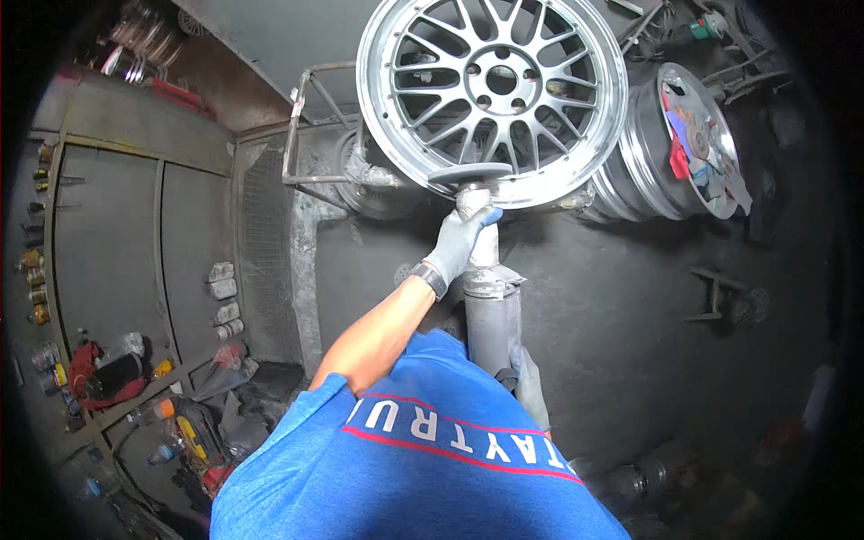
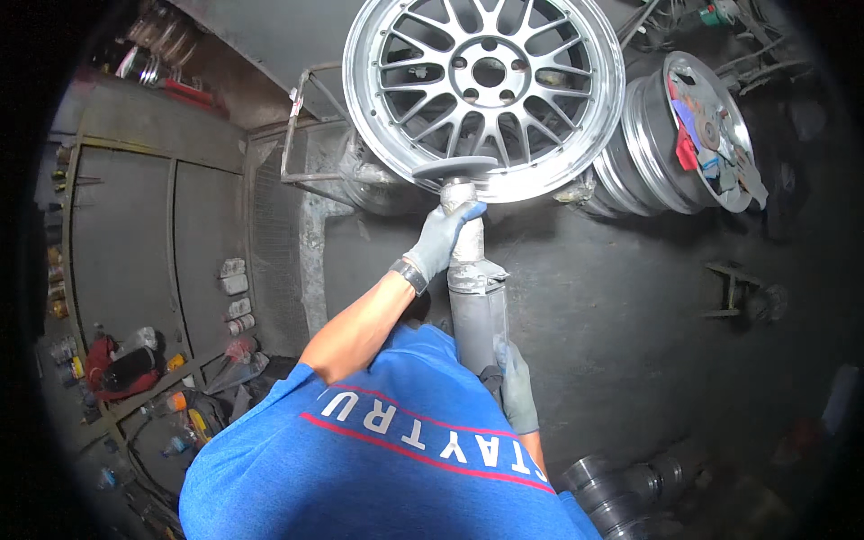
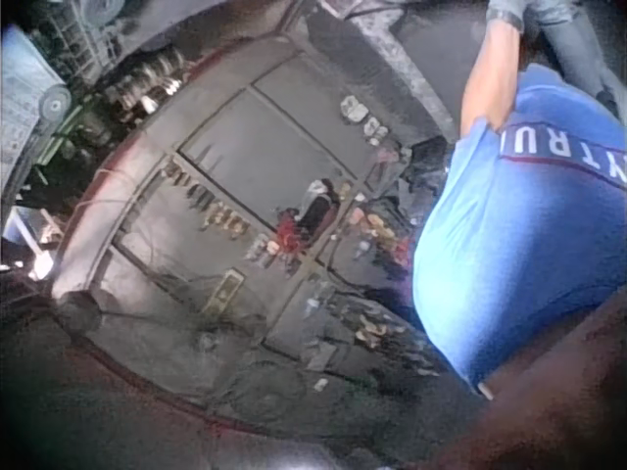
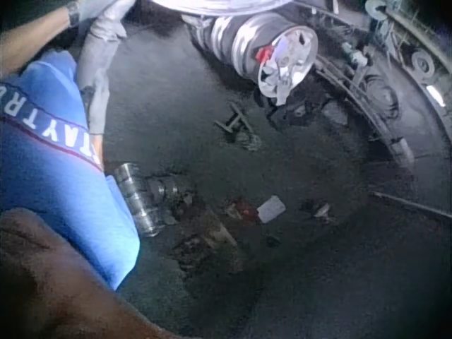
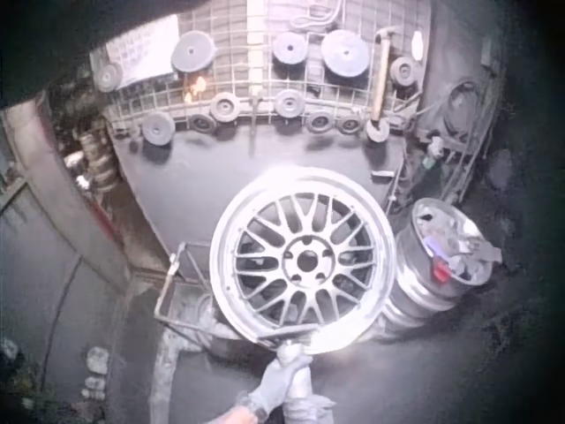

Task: The person uses a handheld angle grinder with a polishing pad to polish the outer rim of a silver alloy car wheel mounted on a stand. The person moves the tool around the circumference of the wheel's outer edge, maintaining consistent contact and pressure.

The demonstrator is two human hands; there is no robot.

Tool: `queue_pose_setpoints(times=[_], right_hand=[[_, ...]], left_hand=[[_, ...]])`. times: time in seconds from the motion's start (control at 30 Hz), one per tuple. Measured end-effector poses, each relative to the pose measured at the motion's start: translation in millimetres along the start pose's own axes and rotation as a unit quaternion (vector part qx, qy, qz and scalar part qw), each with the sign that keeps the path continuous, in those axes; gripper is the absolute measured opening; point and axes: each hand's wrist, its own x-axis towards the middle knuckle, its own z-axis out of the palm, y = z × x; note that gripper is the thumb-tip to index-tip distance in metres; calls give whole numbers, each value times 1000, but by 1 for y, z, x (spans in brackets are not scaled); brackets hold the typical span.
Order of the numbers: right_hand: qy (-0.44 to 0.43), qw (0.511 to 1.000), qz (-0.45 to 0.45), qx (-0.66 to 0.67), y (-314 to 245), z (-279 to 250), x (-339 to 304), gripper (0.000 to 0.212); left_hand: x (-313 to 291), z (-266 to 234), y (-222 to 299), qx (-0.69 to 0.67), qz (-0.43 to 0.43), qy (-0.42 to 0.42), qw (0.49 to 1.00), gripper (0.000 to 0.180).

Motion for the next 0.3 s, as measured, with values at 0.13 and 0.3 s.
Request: queue_pose_setpoints(times=[0.13, 0.3], right_hand=[[-13, 999, -28, -30, -4, -3, 9, 55], [-11, 995, -37, -96, -25, -40, 8, 53]], left_hand=[[-1, -6, 5, 2, -13, 10, 1000, 38], [12, 8, -34, -71, 2, -7, 997, 32]])
